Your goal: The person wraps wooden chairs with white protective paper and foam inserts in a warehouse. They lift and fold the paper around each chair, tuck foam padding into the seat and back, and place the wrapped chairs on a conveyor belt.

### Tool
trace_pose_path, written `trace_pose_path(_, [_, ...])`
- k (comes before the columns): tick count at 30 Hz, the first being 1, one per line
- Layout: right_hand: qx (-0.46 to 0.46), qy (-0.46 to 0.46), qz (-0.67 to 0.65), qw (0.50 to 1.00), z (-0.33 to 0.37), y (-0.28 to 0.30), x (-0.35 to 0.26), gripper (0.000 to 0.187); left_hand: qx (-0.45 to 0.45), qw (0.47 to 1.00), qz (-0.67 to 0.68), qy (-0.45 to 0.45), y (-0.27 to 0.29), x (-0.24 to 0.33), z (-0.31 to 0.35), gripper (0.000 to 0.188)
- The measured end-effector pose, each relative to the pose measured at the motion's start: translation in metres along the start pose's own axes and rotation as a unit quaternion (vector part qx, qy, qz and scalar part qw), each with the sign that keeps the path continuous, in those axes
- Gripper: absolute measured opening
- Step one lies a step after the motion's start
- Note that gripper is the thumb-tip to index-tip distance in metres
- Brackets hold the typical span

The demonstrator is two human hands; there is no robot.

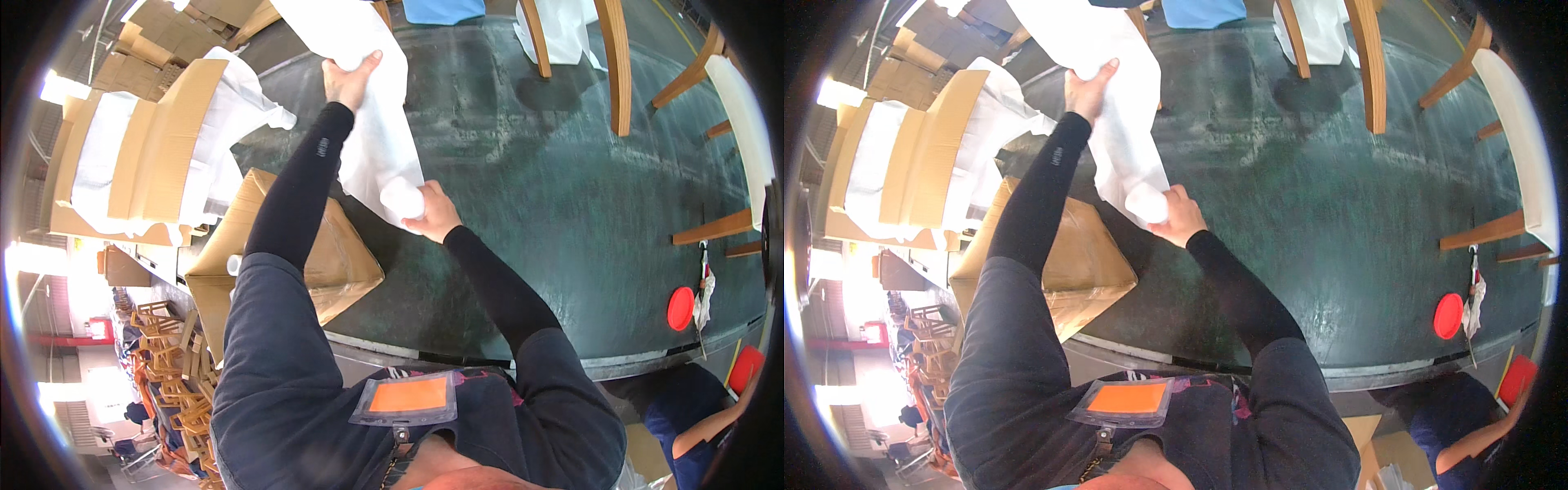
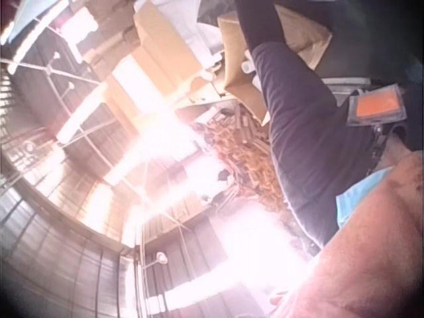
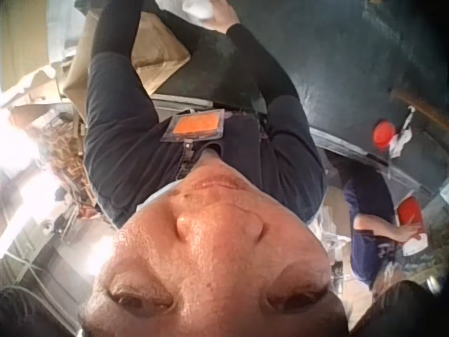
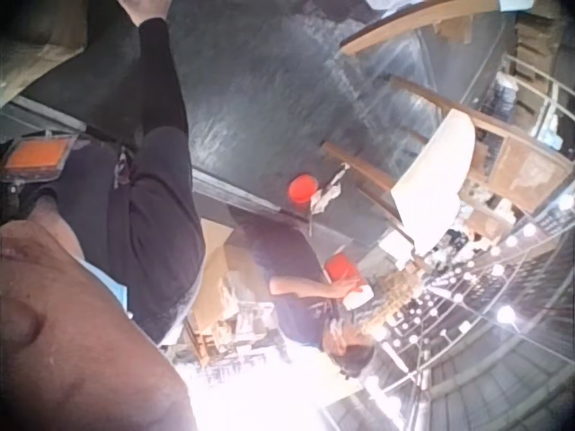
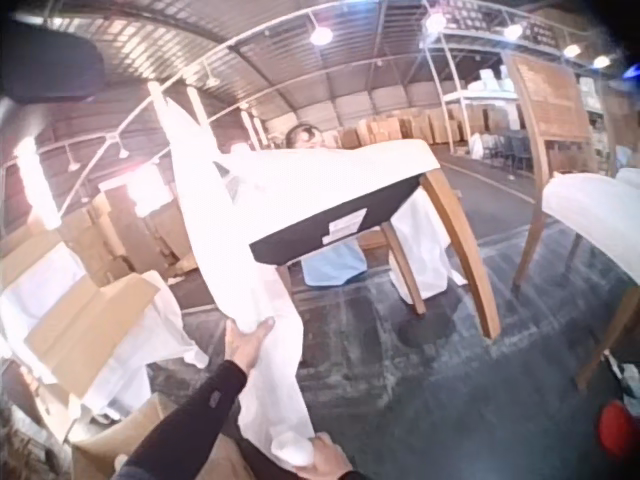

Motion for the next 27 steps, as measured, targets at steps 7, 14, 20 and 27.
trace_pose_path(7, [0.006, -0.006, -0.04, 0.999, -0.021, 0.031, 0.001, 0.07, -0.016, 0.976, -0.126, -0.177, -0.007, 0.031, -0.008, 0.075])
trace_pose_path(14, [0.259, -0.036, -0.115, 0.958, -0.013, 0.086, -0.01, 0.065, 0.086, 0.961, -0.216, -0.151, -0.023, 0.064, -0.088, 0.065])
trace_pose_path(20, [-0.004, -0.127, -0.234, 0.964, 0.043, 0.012, -0.045, 0.062, 0.103, 0.959, -0.204, -0.17, -0.028, 0.072, -0.092, 0.066])
trace_pose_path(27, [0.03, -0.175, -0.174, 0.969, -0.007, -0.032, -0.027, 0.063, 0.095, 0.944, -0.253, -0.191, -0.03, 0.076, -0.106, 0.066])
Point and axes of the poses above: each hand's wrist, its own z-axis away from the middle knuckle, its own y-axis out of the back of the hand, x = y × z, the point moved 4 cm from there along -z, towards the middle knuckle
